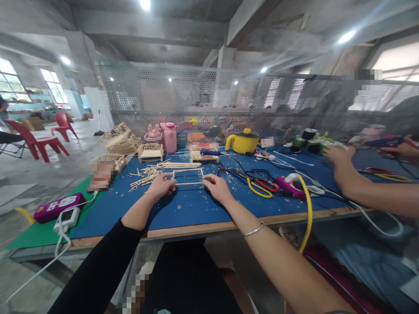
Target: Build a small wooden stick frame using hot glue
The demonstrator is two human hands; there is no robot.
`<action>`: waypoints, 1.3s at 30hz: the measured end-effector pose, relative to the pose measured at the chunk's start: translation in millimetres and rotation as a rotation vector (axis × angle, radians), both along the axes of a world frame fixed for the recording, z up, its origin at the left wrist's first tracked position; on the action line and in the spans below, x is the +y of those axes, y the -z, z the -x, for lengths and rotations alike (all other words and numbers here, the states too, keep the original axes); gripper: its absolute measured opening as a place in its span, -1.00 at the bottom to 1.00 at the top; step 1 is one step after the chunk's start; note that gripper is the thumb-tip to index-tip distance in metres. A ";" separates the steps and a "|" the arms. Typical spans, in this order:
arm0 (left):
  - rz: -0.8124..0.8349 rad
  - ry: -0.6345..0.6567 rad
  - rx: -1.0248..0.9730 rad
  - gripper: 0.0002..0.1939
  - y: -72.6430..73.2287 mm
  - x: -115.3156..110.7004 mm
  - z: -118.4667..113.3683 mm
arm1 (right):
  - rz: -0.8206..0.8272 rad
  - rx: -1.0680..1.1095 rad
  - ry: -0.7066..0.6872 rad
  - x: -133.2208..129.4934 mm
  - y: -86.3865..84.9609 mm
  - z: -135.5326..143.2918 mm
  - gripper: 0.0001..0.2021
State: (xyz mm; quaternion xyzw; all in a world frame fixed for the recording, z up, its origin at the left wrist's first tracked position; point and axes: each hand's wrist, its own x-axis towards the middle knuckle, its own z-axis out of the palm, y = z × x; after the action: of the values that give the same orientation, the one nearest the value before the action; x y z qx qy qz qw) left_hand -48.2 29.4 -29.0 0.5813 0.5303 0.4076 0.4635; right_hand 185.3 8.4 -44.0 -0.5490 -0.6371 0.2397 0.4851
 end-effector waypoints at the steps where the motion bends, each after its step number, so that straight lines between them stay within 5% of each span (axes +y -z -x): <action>1: -0.003 0.008 -0.005 -0.54 0.3 -0.3 -0.4 | -0.011 -0.023 -0.015 -1.6 -0.8 0.9 -0.82; 17: -0.022 0.121 -0.010 -0.44 7.3 -5.3 -7.0 | -0.071 -0.194 0.057 4.7 4.2 -8.8 -0.83; 23: -0.177 0.010 0.253 -0.45 2.3 -8.3 -1.3 | -0.078 -0.260 0.090 -2.5 0.5 -7.6 -0.72; 28: -0.420 -0.200 0.558 -0.42 -20.7 -3.2 -11.6 | -0.099 -0.367 0.164 6.5 -23.0 -2.0 -0.50; 34: -0.456 -0.018 0.912 -0.43 -21.2 14.7 -63.3 | 0.041 -0.645 0.043 44.5 -37.3 23.2 -0.49; 39: -0.360 0.084 1.065 -0.40 -6.2 28.3 -72.6 | 0.149 -0.784 0.041 60.0 -27.5 29.3 -0.60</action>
State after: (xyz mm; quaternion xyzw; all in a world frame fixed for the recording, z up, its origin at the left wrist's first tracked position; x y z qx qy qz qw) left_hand 24.4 57.7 -22.8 0.7973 0.5894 0.1231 0.0413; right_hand 156.0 68.4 -16.5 -0.6450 -0.7438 0.0478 0.1687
